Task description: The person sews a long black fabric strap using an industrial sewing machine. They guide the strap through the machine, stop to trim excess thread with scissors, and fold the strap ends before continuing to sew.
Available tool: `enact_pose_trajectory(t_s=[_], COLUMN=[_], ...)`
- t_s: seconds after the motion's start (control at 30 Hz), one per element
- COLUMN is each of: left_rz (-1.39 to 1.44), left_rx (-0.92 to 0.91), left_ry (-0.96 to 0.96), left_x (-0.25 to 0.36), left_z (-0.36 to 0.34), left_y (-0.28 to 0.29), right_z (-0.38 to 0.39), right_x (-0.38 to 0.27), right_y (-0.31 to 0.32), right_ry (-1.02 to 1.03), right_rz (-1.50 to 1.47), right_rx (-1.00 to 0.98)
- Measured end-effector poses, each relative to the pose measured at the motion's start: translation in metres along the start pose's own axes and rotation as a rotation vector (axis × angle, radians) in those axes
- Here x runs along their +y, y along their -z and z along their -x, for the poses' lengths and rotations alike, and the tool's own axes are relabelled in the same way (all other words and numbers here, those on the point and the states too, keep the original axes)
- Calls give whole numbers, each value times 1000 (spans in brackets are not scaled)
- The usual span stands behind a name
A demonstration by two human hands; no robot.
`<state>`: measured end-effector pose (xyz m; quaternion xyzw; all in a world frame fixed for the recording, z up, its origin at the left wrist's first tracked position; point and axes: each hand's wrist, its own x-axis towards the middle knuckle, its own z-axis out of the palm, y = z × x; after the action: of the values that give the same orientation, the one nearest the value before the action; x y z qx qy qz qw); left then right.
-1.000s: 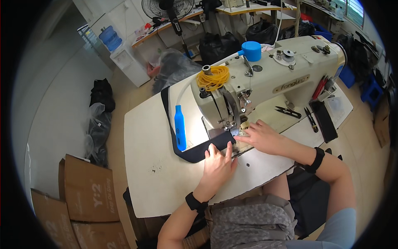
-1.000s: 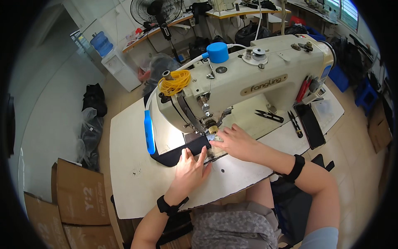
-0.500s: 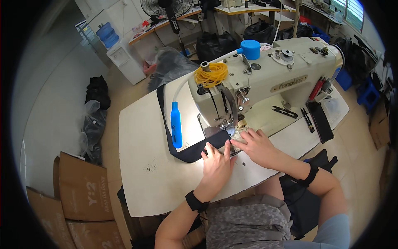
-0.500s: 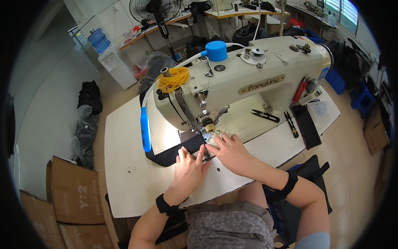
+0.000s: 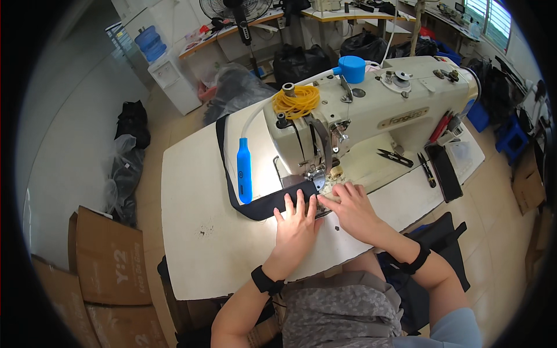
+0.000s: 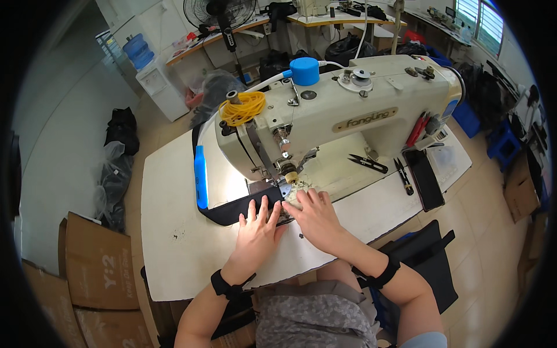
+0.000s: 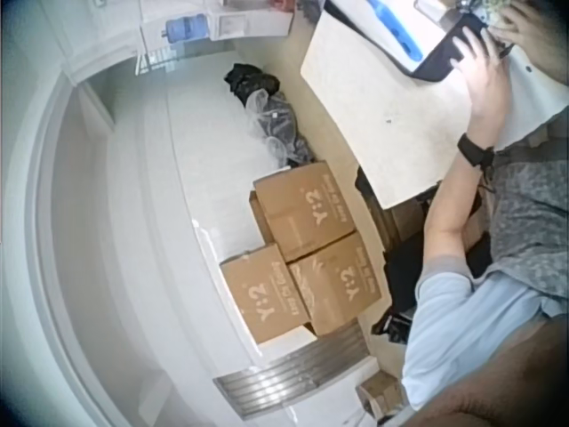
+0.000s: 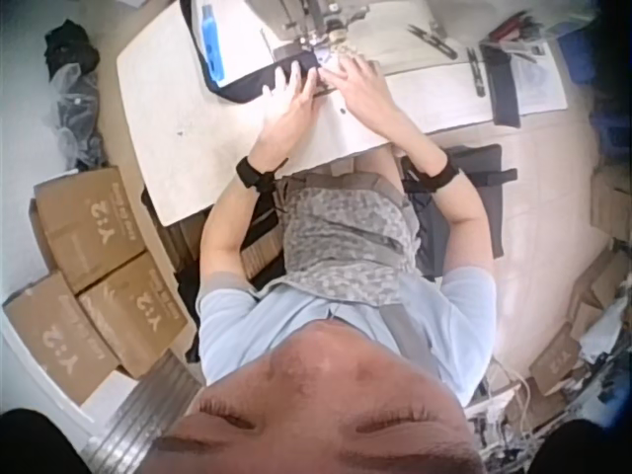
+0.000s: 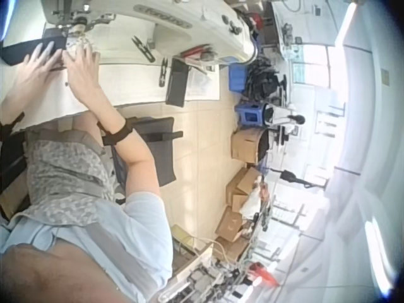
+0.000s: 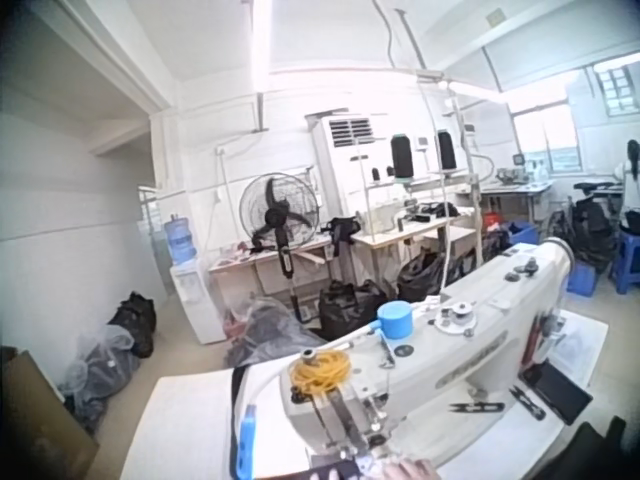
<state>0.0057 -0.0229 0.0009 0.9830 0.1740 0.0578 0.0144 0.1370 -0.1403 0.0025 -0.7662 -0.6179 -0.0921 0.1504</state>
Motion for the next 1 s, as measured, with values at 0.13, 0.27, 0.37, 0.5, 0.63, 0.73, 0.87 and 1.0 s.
enact_pose_trajectory(t_s=[0.13,0.27,0.37,0.5,0.63,0.73,0.87,1.0], left_rz=[7,-6,19,11,77,58,35,13], left_rx=[0,-49,-101,-159,-128,-134,-121,-114], left_ry=[-9,-8,7,31,-1,-5,1,-36], left_x=[0,-2,-2,-6,-22,-25,-22,-25], left_z=[-1,-6,-13,-21,-27,-29,-31,-32], left_y=[2,5,9,10,8,5,5,7], right_z=[1,-1,-5,-15,-22,-23,-25,-28], right_x=[-1,1,5,9,12,14,18,23], right_y=[-1,-2,-3,-5,-6,-8,-11,-12], right_ry=[-6,-7,-13,-12,13,21,28,44], right_rz=[-20,-37,-81,-115,-84,-60,-39,-37], right_rx=[27,46,51,23,7,1,-22,-82])
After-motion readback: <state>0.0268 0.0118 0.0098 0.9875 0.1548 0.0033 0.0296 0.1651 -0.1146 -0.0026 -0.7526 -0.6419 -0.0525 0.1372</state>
